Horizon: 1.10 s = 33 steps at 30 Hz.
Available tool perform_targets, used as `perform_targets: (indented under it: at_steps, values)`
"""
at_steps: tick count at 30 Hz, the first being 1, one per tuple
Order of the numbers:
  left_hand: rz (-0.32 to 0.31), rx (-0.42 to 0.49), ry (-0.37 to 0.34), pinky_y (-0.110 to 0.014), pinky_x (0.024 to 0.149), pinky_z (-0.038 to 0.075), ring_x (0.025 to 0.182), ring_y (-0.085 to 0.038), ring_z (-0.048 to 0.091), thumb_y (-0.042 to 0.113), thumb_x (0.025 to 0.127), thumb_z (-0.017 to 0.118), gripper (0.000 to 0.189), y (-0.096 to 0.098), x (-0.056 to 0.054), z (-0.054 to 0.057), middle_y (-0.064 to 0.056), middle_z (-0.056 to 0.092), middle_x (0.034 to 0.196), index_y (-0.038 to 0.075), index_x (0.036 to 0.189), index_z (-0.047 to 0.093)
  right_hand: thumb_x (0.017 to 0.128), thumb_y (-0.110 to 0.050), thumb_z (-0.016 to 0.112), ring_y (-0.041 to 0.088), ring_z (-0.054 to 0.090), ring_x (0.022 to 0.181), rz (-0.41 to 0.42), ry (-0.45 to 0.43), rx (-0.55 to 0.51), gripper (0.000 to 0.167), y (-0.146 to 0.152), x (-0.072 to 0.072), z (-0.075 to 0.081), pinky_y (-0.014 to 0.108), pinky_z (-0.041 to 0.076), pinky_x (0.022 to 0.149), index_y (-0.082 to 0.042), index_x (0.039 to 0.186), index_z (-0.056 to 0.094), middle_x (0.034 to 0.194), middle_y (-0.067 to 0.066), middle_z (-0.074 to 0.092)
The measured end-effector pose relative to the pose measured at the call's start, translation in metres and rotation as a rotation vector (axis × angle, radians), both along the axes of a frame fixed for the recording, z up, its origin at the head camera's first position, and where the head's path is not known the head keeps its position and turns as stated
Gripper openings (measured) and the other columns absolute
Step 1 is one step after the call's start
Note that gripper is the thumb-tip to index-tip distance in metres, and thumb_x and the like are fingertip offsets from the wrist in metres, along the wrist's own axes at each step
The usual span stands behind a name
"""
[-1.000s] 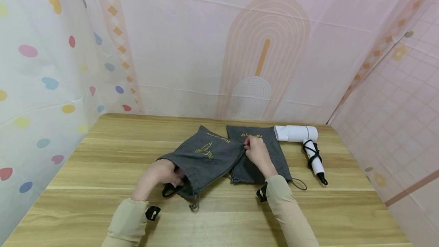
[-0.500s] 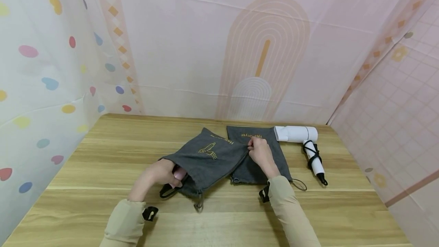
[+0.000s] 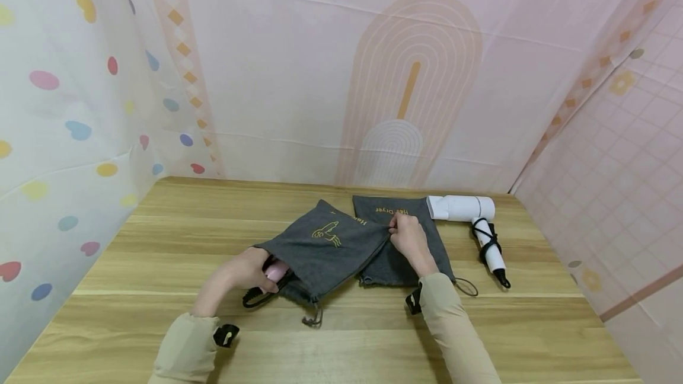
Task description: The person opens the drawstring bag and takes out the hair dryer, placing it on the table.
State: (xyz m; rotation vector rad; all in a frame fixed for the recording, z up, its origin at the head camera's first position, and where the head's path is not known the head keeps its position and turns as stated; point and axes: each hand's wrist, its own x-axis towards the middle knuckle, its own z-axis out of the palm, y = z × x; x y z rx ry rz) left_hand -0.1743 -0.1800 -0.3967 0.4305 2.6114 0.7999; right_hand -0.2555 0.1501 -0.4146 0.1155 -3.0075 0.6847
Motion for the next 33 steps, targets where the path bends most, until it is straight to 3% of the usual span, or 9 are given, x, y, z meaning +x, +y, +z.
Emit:
perform_targets:
  at_steps: [4, 8, 10, 14, 17, 21, 28, 33]
  values:
    - [0.01, 0.001, 0.011, -0.034, 0.074, 0.05, 0.078, -0.017, 0.062, 0.012, 0.069, 0.083, 0.062, 0.0, 0.001, 0.001, -0.014, 0.064, 0.099, -0.005, 0.121, 0.054, 0.086, 0.001, 0.059, 0.023, 0.064, 0.075, -0.004, -0.016, 0.003, 0.01, -0.001, 0.0, 0.0, 0.031, 0.046, 0.058, -0.008, 0.086, 0.063, 0.089, 0.01, 0.068]
    - [0.061, 0.01, -0.044, -0.032, 0.071, 0.052, 0.069, -0.017, 0.066, 0.008, 0.069, 0.081, 0.055, 0.005, 0.003, 0.002, -0.015, 0.064, 0.095, -0.008, 0.116, 0.055, 0.087, 0.001, 0.058, 0.023, 0.064, 0.076, 0.013, -0.035, -0.002, 0.01, -0.001, 0.001, -0.001, 0.03, 0.046, 0.058, -0.007, 0.089, 0.063, 0.092, 0.01, 0.068]
    - [0.085, -0.025, -0.053, -0.033, 0.073, 0.053, 0.072, -0.018, 0.067, 0.013, 0.071, 0.081, 0.05, 0.008, 0.004, 0.003, -0.014, 0.065, 0.094, -0.007, 0.111, 0.057, 0.087, 0.002, 0.057, 0.023, 0.065, 0.078, 0.025, -0.048, -0.003, 0.011, -0.002, 0.001, -0.002, 0.029, 0.045, 0.058, -0.006, 0.091, 0.063, 0.094, 0.011, 0.068]
    - [0.096, -0.132, -0.009, -0.04, 0.08, 0.053, 0.089, -0.025, 0.065, 0.025, 0.073, 0.081, 0.052, 0.015, 0.004, 0.004, -0.017, 0.064, 0.102, -0.006, 0.108, 0.06, 0.087, 0.003, 0.056, 0.022, 0.065, 0.081, 0.043, -0.072, 0.015, 0.014, -0.003, 0.001, 0.0, 0.029, 0.045, 0.059, -0.007, 0.094, 0.063, 0.095, 0.01, 0.067]
    - [0.098, -0.183, 0.009, -0.042, 0.081, 0.053, 0.084, -0.024, 0.065, 0.025, 0.073, 0.081, 0.047, 0.017, 0.003, 0.002, -0.018, 0.064, 0.102, -0.004, 0.104, 0.062, 0.086, 0.002, 0.055, 0.021, 0.064, 0.082, 0.066, -0.081, 0.044, 0.016, -0.003, 0.0, 0.001, 0.031, 0.048, 0.061, -0.007, 0.096, 0.064, 0.095, 0.008, 0.067]
    - [0.107, -0.194, -0.005, -0.041, 0.079, 0.054, 0.068, -0.016, 0.064, 0.021, 0.073, 0.081, 0.036, 0.018, 0.001, 0.0, -0.013, 0.065, 0.093, 0.0, 0.097, 0.065, 0.087, 0.001, 0.054, 0.02, 0.061, 0.077, 0.101, -0.071, 0.065, 0.017, -0.003, -0.002, 0.003, 0.033, 0.048, 0.062, -0.007, 0.098, 0.065, 0.095, 0.009, 0.067]
    - [0.097, -0.21, 0.051, -0.039, 0.079, 0.053, 0.078, -0.022, 0.062, 0.018, 0.068, 0.084, 0.037, 0.016, -0.003, 0.001, -0.017, 0.065, 0.095, -0.002, 0.093, 0.065, 0.088, 0.002, 0.05, 0.017, 0.048, 0.066, 0.176, -0.05, 0.039, 0.016, -0.007, -0.002, 0.009, 0.029, 0.037, 0.058, -0.006, 0.092, 0.063, 0.086, 0.009, 0.062]
    - [0.084, -0.198, 0.068, -0.035, 0.077, 0.052, 0.073, -0.02, 0.059, 0.013, 0.066, 0.085, 0.027, 0.014, -0.005, 0.0, -0.012, 0.063, 0.081, -0.001, 0.079, 0.065, 0.092, -0.003, 0.053, 0.016, 0.051, 0.069, 0.273, -0.018, 0.031, 0.013, -0.01, -0.004, 0.01, 0.03, 0.042, 0.063, -0.006, 0.096, 0.065, 0.089, 0.007, 0.062]
